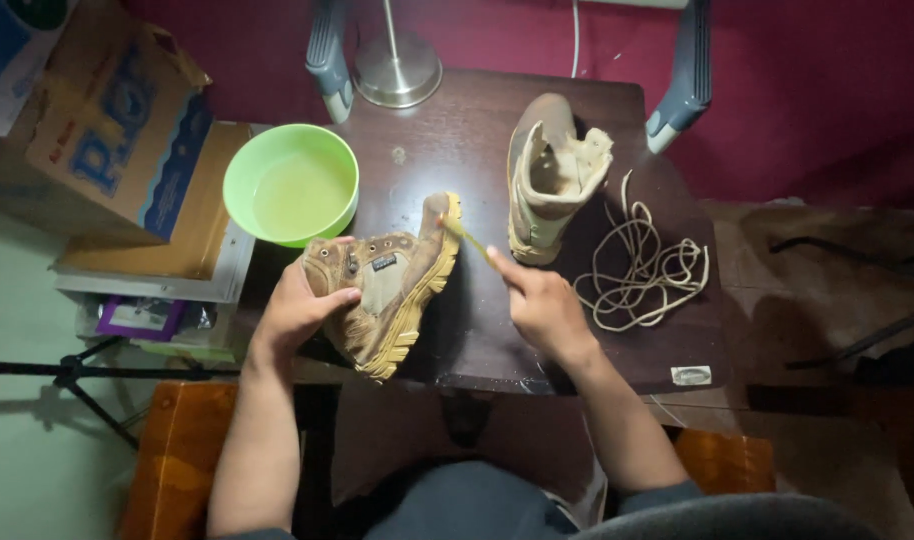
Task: The person scrubs a brown hiking boot with a yellow brush, focusing on the sole and upper sections. They dip the brush into a green bowl of water to wet it before continuing to scrub the boot's exterior.
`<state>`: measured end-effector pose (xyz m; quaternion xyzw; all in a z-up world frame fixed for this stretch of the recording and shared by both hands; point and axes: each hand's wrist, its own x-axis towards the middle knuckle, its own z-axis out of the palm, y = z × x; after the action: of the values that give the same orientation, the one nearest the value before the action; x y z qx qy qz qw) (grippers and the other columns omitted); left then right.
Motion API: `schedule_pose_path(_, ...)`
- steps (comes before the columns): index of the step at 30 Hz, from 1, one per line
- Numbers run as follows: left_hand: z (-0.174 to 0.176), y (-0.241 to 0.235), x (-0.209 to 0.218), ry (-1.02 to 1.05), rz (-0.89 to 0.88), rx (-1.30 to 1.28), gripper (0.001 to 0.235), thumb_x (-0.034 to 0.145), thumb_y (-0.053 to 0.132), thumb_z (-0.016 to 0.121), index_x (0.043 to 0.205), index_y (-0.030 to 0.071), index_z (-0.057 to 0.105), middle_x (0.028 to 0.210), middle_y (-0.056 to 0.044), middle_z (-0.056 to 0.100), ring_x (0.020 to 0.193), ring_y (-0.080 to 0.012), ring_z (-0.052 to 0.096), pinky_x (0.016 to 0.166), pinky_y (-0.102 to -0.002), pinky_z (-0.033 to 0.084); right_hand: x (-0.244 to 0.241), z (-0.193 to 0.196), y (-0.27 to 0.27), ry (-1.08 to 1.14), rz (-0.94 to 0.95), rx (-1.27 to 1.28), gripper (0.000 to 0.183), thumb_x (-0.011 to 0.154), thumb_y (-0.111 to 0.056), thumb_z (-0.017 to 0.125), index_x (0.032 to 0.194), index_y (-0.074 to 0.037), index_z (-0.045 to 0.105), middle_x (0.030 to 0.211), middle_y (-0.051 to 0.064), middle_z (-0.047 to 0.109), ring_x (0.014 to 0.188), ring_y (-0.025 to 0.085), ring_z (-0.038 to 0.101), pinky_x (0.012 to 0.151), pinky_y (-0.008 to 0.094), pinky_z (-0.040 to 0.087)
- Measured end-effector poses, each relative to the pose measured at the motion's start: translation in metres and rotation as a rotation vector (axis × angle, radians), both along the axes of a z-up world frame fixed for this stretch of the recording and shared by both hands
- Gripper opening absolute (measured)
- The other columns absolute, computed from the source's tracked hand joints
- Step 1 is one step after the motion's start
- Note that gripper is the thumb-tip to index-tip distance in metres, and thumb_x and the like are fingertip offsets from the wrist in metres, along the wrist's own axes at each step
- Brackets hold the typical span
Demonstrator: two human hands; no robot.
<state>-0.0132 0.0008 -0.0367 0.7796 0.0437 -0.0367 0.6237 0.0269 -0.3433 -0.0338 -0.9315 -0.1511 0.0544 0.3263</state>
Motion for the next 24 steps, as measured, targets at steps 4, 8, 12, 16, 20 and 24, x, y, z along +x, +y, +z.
schedule_pose_path(4, 0.004, -0.002, -0.001, -0.019, -0.005, -0.012, 0.081, 0.071, 0.005, 0.089, 0.146, 0.010, 0.059, 0.121, -0.016, 0.071, 0.109, -0.0201, 0.063, 0.103, -0.045, 0.051, 0.048, -0.025, 0.016, 0.049, -0.077, -0.059, 0.050, 0.096, -0.023, 0.045, 0.140, -0.045, 0.059, 0.108, 0.017, 0.075, 0.103, 0.042, 0.069, 0.094, 0.056, 0.054)
schedule_pose_path(8, 0.005, -0.007, -0.003, 0.032, 0.018, 0.071, 0.080, 0.071, 0.010, 0.089, 0.145, 0.016, 0.061, 0.122, -0.015, 0.072, 0.111, -0.0219, 0.066, 0.103, -0.046, 0.051, 0.013, 0.001, 0.017, 0.082, -0.086, -0.088, 0.051, 0.095, -0.024, 0.043, 0.138, -0.047, 0.060, 0.105, 0.017, 0.076, 0.101, 0.043, 0.070, 0.093, 0.056, 0.055)
schedule_pose_path(12, 0.018, -0.015, -0.006, 0.013, 0.046, 0.087, 0.078, 0.070, 0.009, 0.089, 0.142, 0.017, 0.063, 0.117, -0.013, 0.074, 0.107, -0.0197, 0.068, 0.102, -0.045, 0.052, -0.051, 0.037, 0.012, 0.083, -0.004, -0.210, 0.057, 0.091, -0.021, 0.046, 0.143, -0.043, 0.057, 0.093, 0.016, 0.077, 0.091, 0.045, 0.073, 0.084, 0.056, 0.058)
schedule_pose_path(16, 0.022, -0.027, -0.008, 0.005, 0.003, 0.113, 0.078, 0.071, 0.014, 0.090, 0.144, 0.018, 0.062, 0.119, -0.012, 0.075, 0.109, -0.0190, 0.069, 0.100, -0.044, 0.053, -0.022, 0.009, 0.004, -0.093, 0.019, -0.367, 0.061, 0.090, -0.023, 0.048, 0.146, -0.046, 0.052, 0.085, 0.017, 0.074, 0.080, 0.045, 0.074, 0.079, 0.057, 0.060)
schedule_pose_path(20, 0.042, -0.040, -0.015, -0.011, 0.011, 0.239, 0.076, 0.074, 0.016, 0.087, 0.145, 0.023, 0.060, 0.121, -0.016, 0.073, 0.115, -0.0318, 0.068, 0.103, -0.050, 0.050, -0.046, 0.032, 0.009, -0.097, 0.092, -0.436, 0.065, 0.089, -0.022, 0.046, 0.151, -0.042, 0.047, 0.084, 0.016, 0.072, 0.077, 0.045, 0.074, 0.075, 0.058, 0.060)
schedule_pose_path(24, 0.058, -0.046, -0.022, 0.017, -0.004, 0.343, 0.078, 0.074, 0.024, 0.085, 0.147, 0.028, 0.057, 0.121, -0.017, 0.074, 0.117, -0.0394, 0.067, 0.103, -0.054, 0.050, -0.061, 0.034, 0.005, -0.057, 0.142, -0.479, 0.069, 0.087, -0.024, 0.050, 0.153, -0.042, 0.044, 0.083, 0.016, 0.071, 0.077, 0.045, 0.074, 0.075, 0.058, 0.061)
